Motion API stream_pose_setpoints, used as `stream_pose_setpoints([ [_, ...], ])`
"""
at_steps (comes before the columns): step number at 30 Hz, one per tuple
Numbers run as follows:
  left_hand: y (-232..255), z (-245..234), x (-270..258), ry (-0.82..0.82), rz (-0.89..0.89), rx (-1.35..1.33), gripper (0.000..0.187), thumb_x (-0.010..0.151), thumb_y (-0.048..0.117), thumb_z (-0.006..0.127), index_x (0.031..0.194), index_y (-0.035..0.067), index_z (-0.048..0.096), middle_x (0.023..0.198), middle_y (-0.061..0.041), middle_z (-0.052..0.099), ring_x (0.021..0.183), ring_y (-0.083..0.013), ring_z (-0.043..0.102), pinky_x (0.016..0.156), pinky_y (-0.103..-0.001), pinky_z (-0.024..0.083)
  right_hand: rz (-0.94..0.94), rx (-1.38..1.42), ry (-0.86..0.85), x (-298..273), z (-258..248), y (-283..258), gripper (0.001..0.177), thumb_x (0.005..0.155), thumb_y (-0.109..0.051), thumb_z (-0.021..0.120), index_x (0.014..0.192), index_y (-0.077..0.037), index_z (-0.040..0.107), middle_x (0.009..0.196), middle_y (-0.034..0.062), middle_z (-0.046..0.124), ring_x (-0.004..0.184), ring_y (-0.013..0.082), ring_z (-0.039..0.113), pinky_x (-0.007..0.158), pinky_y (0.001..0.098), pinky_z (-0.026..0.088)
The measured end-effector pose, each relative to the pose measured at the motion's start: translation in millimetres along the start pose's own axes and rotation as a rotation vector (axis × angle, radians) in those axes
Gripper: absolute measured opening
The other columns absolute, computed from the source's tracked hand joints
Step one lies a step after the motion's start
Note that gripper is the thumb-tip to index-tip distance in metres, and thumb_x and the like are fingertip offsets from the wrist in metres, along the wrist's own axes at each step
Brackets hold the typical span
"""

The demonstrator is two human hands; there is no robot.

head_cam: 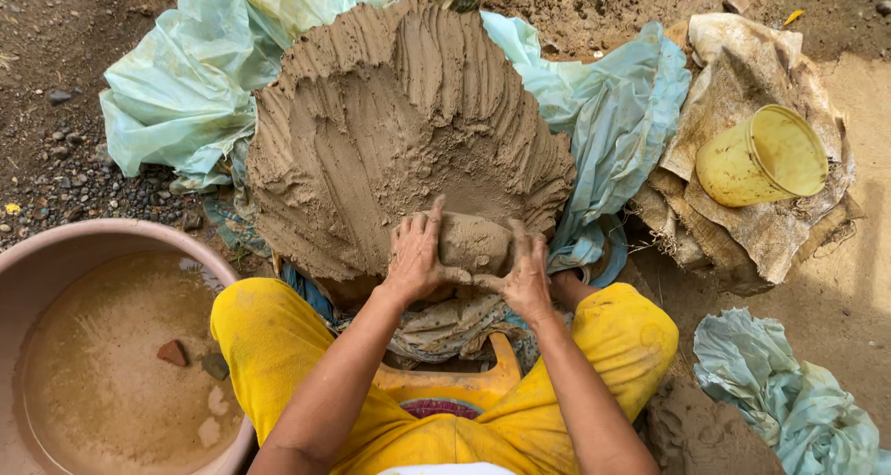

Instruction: The person is kneading a large mound of clay on the ground by hand, repeatedly pushing into it and turning sections over.

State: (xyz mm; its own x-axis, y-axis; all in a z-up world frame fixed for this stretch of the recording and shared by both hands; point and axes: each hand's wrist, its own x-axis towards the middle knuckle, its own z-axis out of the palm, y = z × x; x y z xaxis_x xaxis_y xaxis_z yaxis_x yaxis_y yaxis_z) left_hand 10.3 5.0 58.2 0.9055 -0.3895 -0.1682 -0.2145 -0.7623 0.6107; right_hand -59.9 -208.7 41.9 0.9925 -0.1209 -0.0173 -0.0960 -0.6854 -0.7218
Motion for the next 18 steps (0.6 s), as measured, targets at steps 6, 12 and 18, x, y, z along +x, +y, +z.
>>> stream_pose_setpoints([
  [6, -6.5, 30.7, 7.1, 0.208, 0.203, 0.074, 0.125, 0.051, 0.041, 0.097, 0.150, 0.007, 0.029, 0.137, -0.025, 0.040, 0.130, -0.0465, 0.036, 0.110, -0.058, 0.026, -0.038, -0.338, 0.133, 0.2, 39.2, 13.2, 0.120, 0.057, -0.021, 0.096, 0.155, -0.009, 0.028, 0.140, 0.0296, 0.035, 0.125, 0.0503, 0.042, 0.106, 0.0593, 0.038],
  [12, -19.5, 39.5, 73.9, 0.202, 0.118, 0.147, 0.086, 0.061, 0.018, 0.085, 0.137, 0.005, 0.048, 0.126, -0.018, 0.051, 0.120, -0.0403, 0.047, 0.099, -0.059, 0.035, 0.012, -0.500, 0.099, 64.4, 37.9, 34.3, 0.109, 0.058, -0.011, 0.088, 0.152, 0.000, 0.034, 0.140, 0.0289, 0.040, 0.126, 0.0489, 0.044, 0.106, 0.0593, 0.039],
  [18, -44.1, 58.1, 125.3, 0.357, 0.176, 0.317, 0.023, 0.082, 0.004, 0.070, 0.103, 0.009, 0.062, 0.101, -0.013, 0.063, 0.094, -0.0313, 0.063, 0.073, -0.049, 0.049, 0.062, -0.437, 0.097, 114.0, 46.1, 80.4, 0.075, 0.067, 0.002, 0.075, 0.139, 0.003, 0.052, 0.126, 0.0244, 0.058, 0.117, 0.0416, 0.057, 0.105, 0.0488, 0.048],
])
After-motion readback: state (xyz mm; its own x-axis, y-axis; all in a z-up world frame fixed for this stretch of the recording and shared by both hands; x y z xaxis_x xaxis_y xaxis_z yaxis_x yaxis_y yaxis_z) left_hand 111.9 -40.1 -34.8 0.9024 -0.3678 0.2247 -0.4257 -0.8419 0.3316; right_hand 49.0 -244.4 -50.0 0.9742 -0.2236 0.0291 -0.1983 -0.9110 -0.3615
